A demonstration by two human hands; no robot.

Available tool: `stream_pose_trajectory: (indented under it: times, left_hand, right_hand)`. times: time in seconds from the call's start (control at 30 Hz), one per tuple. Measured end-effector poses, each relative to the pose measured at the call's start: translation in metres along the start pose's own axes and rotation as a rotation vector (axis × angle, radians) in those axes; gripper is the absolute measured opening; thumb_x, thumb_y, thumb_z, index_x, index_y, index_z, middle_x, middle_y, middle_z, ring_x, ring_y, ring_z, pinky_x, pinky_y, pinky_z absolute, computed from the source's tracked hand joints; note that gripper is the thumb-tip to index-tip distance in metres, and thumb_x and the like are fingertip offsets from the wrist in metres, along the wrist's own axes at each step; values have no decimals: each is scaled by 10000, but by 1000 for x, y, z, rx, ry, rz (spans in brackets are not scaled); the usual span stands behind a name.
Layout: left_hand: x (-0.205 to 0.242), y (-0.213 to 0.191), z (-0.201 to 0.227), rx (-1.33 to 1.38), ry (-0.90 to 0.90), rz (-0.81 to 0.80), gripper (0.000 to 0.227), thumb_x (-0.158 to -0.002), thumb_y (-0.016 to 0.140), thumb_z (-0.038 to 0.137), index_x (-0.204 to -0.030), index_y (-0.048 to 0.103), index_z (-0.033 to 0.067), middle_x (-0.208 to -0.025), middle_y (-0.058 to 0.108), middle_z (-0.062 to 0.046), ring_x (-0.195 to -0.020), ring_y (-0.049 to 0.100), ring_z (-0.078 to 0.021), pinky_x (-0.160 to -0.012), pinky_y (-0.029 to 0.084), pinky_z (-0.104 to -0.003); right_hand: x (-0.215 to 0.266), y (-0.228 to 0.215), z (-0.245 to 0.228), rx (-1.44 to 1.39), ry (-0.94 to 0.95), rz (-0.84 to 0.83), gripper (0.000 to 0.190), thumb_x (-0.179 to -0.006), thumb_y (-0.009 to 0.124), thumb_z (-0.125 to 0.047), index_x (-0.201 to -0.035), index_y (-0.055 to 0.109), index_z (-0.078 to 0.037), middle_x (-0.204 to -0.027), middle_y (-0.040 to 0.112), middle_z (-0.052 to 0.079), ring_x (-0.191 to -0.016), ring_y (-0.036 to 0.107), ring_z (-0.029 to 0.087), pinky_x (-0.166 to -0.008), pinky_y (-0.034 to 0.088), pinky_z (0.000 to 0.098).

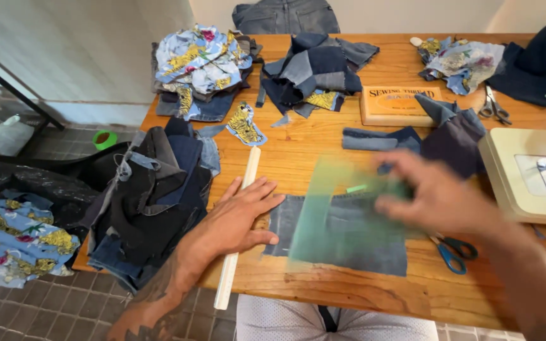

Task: The person sits at a wooden table and prepares a piece of denim fabric for cutting. They use a ruler and a green triangular set square to measure and mark the fabric with a piece of chalk. Finally, they use scissors to cut the fabric along the marked lines.

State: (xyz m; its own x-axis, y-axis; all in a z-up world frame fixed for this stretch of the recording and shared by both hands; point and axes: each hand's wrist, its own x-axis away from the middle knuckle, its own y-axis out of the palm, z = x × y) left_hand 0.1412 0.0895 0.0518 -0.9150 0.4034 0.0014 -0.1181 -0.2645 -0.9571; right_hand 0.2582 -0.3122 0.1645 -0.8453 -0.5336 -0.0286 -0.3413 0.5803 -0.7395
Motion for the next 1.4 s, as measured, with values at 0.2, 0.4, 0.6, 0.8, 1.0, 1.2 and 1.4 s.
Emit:
stream_pose_trajectory:
  times: [0.2,0.4,0.6,0.8,1.0,1.2,1.4]
  left_hand:
    - [11,-14,8,74,-61,-19,1082,-897,792,841,-1756,540,233,-1900,405,-116,-1800,228,-358,-1432,17,-698]
    - [14,-7,2,86,-43,0,1075,-885,811,833,-1738,565,227,-1905,386,-129,-1805,209,-357,-1426,11,-711]
    - [15,-3,0,110,-40,11,1083,-882,816,825,-1755,541,246,-1903,394,-117,-1810,199,-349,-1419,5,-725]
    - [14,-3,0,113,-58,-1,1112,-860,856,807,-1767,527,255,-1910,379,-118,-1810,193,-350,-1412,13,-739]
    - [14,-6,3,122,-65,-6,1110,-850,843,820,-1745,557,229,-1909,386,-126,-1816,188,-347,-1415,19,-741]
    - [13,-16,7,97,-65,-12,1114,-846,857,814,-1746,555,230,-1895,406,-133,-1808,212,-345,-1416,2,-736]
    - [16,-38,14,624,-26,510,638,-1256,309,477,-1434,823,143,-1603,758,-135,-1533,672,-299,-1347,421,-460]
  right_hand:
    - [-3,65,18,216,-414,-156,467,-904,893,-389,-1331,784,-237,-1214,869,41,-1108,857,397,-879,726,526]
    - [-14,81,24,191,-414,-163,429,-925,898,-337,-1301,834,-141,-1197,815,71,-1090,845,416,-895,723,518]
    - [-19,92,32,166,-414,-149,453,-904,937,-374,-1308,874,-179,-1181,830,31,-1128,858,326,-927,709,445]
    - [-23,94,30,175,-450,-136,463,-919,921,-361,-1333,874,-159,-1192,822,46,-1154,833,336,-958,691,469]
    - [-21,96,36,198,-480,-128,436,-965,882,-352,-1345,861,-140,-1182,783,68,-1179,795,360,-982,657,491]
    - [-12,90,34,192,-495,-105,435,-985,874,-353,-1358,849,-132,-1226,776,62,-1207,786,336,-1018,644,461]
    - [10,40,-38,-67,303,102,534,-931,871,-441,-1430,828,-253,-1417,866,-89,-1230,791,98,-1098,551,297]
